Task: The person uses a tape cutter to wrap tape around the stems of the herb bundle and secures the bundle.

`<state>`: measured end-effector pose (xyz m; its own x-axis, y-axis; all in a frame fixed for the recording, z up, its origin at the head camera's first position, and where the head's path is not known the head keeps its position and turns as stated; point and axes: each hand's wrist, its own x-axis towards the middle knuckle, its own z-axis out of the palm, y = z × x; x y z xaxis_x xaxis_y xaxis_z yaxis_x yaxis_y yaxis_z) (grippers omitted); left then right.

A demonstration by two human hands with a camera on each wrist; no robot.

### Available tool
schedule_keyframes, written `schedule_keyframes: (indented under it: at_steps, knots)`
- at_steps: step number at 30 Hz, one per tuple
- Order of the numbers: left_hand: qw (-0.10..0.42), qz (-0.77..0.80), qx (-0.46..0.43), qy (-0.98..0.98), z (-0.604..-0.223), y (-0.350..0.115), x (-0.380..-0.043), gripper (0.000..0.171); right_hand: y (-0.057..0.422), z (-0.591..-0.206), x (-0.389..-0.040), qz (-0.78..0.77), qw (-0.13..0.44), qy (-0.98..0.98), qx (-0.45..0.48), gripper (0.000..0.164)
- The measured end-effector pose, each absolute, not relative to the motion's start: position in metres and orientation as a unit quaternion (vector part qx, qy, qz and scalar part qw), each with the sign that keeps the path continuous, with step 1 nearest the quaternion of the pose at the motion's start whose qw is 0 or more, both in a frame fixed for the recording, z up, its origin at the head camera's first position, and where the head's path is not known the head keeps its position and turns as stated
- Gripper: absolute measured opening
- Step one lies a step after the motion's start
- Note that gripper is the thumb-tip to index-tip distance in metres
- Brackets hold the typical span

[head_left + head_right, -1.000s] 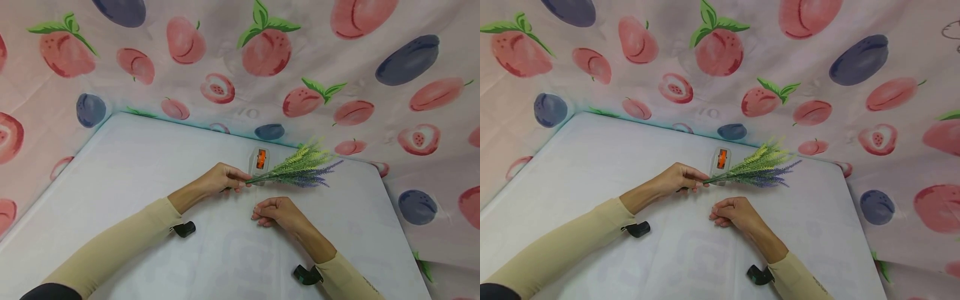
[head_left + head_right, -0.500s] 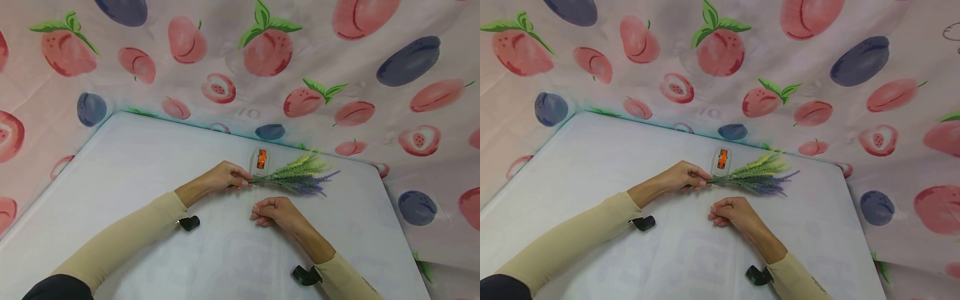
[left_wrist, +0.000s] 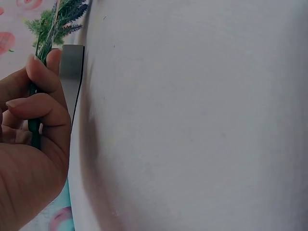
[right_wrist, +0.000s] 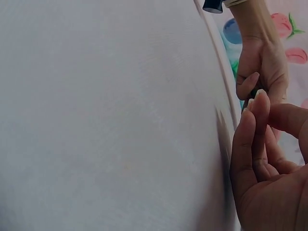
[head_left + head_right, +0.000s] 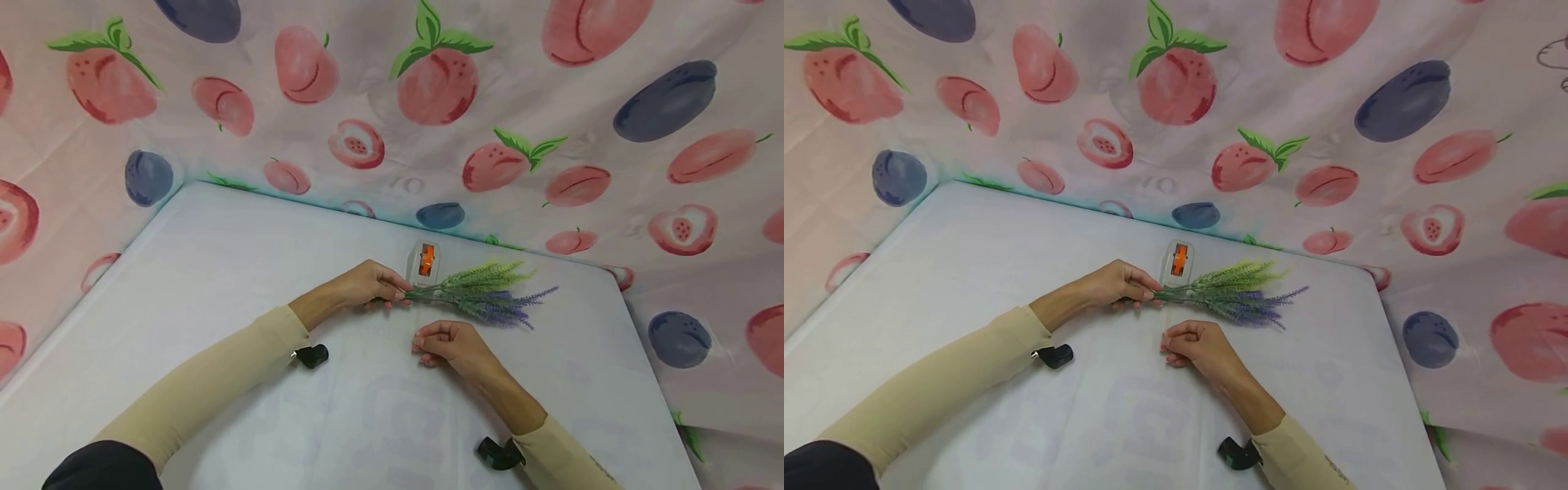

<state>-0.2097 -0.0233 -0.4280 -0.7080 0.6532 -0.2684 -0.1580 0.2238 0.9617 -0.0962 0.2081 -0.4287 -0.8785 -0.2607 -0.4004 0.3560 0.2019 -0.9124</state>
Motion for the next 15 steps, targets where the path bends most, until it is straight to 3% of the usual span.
schedule_keyframes:
  at_steps: [15]
  knots:
    - [0.339,0.584,0.217,0.705,-0.4265,-0.0249,-0.2126,0.027,0.2065,-0.4292,-0.0939,-0.652,0.211,0.728,0.004,0.023]
